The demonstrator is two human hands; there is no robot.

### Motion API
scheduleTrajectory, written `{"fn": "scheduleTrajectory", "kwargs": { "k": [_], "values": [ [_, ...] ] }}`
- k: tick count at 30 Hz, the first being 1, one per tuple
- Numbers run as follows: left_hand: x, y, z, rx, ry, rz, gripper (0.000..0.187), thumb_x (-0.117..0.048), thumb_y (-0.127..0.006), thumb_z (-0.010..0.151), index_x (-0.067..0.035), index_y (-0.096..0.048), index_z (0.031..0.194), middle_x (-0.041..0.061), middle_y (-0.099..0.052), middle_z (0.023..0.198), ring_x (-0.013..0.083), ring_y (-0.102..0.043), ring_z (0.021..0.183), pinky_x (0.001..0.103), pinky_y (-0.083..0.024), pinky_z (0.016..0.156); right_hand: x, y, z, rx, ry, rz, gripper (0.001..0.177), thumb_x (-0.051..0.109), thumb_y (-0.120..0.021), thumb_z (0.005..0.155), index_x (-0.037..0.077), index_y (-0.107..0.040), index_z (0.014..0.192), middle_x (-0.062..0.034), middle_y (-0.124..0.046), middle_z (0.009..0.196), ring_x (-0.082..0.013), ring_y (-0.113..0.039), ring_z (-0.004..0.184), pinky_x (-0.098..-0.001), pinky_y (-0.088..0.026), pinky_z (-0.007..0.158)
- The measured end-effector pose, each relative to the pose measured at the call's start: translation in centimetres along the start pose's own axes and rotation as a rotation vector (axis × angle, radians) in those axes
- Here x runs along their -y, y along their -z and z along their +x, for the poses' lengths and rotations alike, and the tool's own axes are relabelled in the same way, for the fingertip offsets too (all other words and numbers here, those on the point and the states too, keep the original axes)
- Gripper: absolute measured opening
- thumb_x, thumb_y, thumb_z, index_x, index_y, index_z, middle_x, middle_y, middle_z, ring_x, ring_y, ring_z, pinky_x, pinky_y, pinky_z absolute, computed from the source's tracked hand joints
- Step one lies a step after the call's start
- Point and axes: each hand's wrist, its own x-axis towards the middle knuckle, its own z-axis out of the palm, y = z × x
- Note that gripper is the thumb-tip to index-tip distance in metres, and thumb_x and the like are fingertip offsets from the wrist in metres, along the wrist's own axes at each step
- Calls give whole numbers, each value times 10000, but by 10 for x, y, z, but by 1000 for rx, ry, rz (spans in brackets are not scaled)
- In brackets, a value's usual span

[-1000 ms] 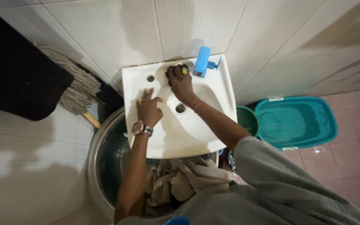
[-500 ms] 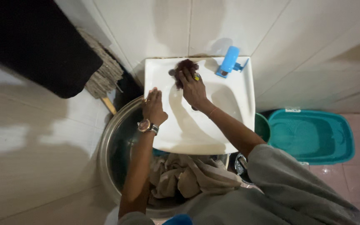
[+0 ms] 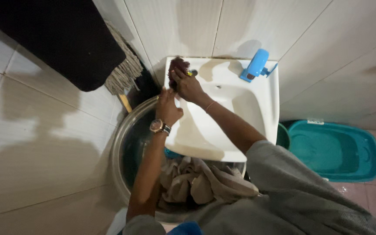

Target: The person scrubs a white bathroom sink basin with a dark cloth, repeatedly wiping the basin interior, rim, and faucet area. The person also wipes the surrounding tiled wall and countertop edges. A blue soap dispenser sits on the sink and is moved aside during cleaning.

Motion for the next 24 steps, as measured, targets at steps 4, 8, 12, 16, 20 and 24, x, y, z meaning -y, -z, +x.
{"fn": "scheduleTrajectory", "kwargs": {
  "k": [4,8,12,16,20,24],
  "values": [
    [2,15,6,-131,126,-165,591,-101,-745,676,-57,-566,1238,196,-598,1318,412,-531,1319,491,-436,1150,11,12,-26,-4,145,60,602,193,-752,825,-2,-589,1370,-227,-554,1449,-402,-580,1273,-497,-530,975],
    [-2,32,11,-152,208,-218,729,-71,-731,676,-47,-488,1364,225,-557,1321,444,-561,1219,512,-469,1030,42,16,-68,-36,216,123,523,163,-752,780,25,-641,1272,-208,-564,1444,-418,-554,1339,-482,-511,1054],
    [-7,32,9,-156,182,-233,784,-63,-725,683,-41,-465,1423,242,-554,1341,448,-573,1194,506,-499,1003,47,16,-68,-7,139,130,442,103,-692,888,61,-664,1327,-165,-586,1500,-359,-584,1355,-441,-515,1081],
    [-10,24,10,-130,205,-191,795,-56,-715,685,-33,-460,1437,246,-579,1316,453,-596,1168,501,-520,991,25,13,-35,-140,192,-28,493,199,-736,799,54,-653,1263,-163,-619,1374,-452,-557,1318,-483,-504,1065],
    [-11,20,7,-115,187,-115,835,-29,-712,646,0,-440,1435,277,-569,1318,474,-597,1159,520,-516,979,0,6,-2,2,10,-65,555,134,-701,867,5,-581,1394,-234,-575,1448,-416,-606,1215,-488,-531,952],
    [-5,17,7,-95,174,-133,850,-53,-716,630,2,-427,1427,302,-561,1297,492,-604,1122,520,-530,949,-15,-4,13,-4,-5,-24,585,175,-712,882,-20,-552,1410,-237,-589,1405,-416,-615,1219,-497,-536,952]
  ]
}}
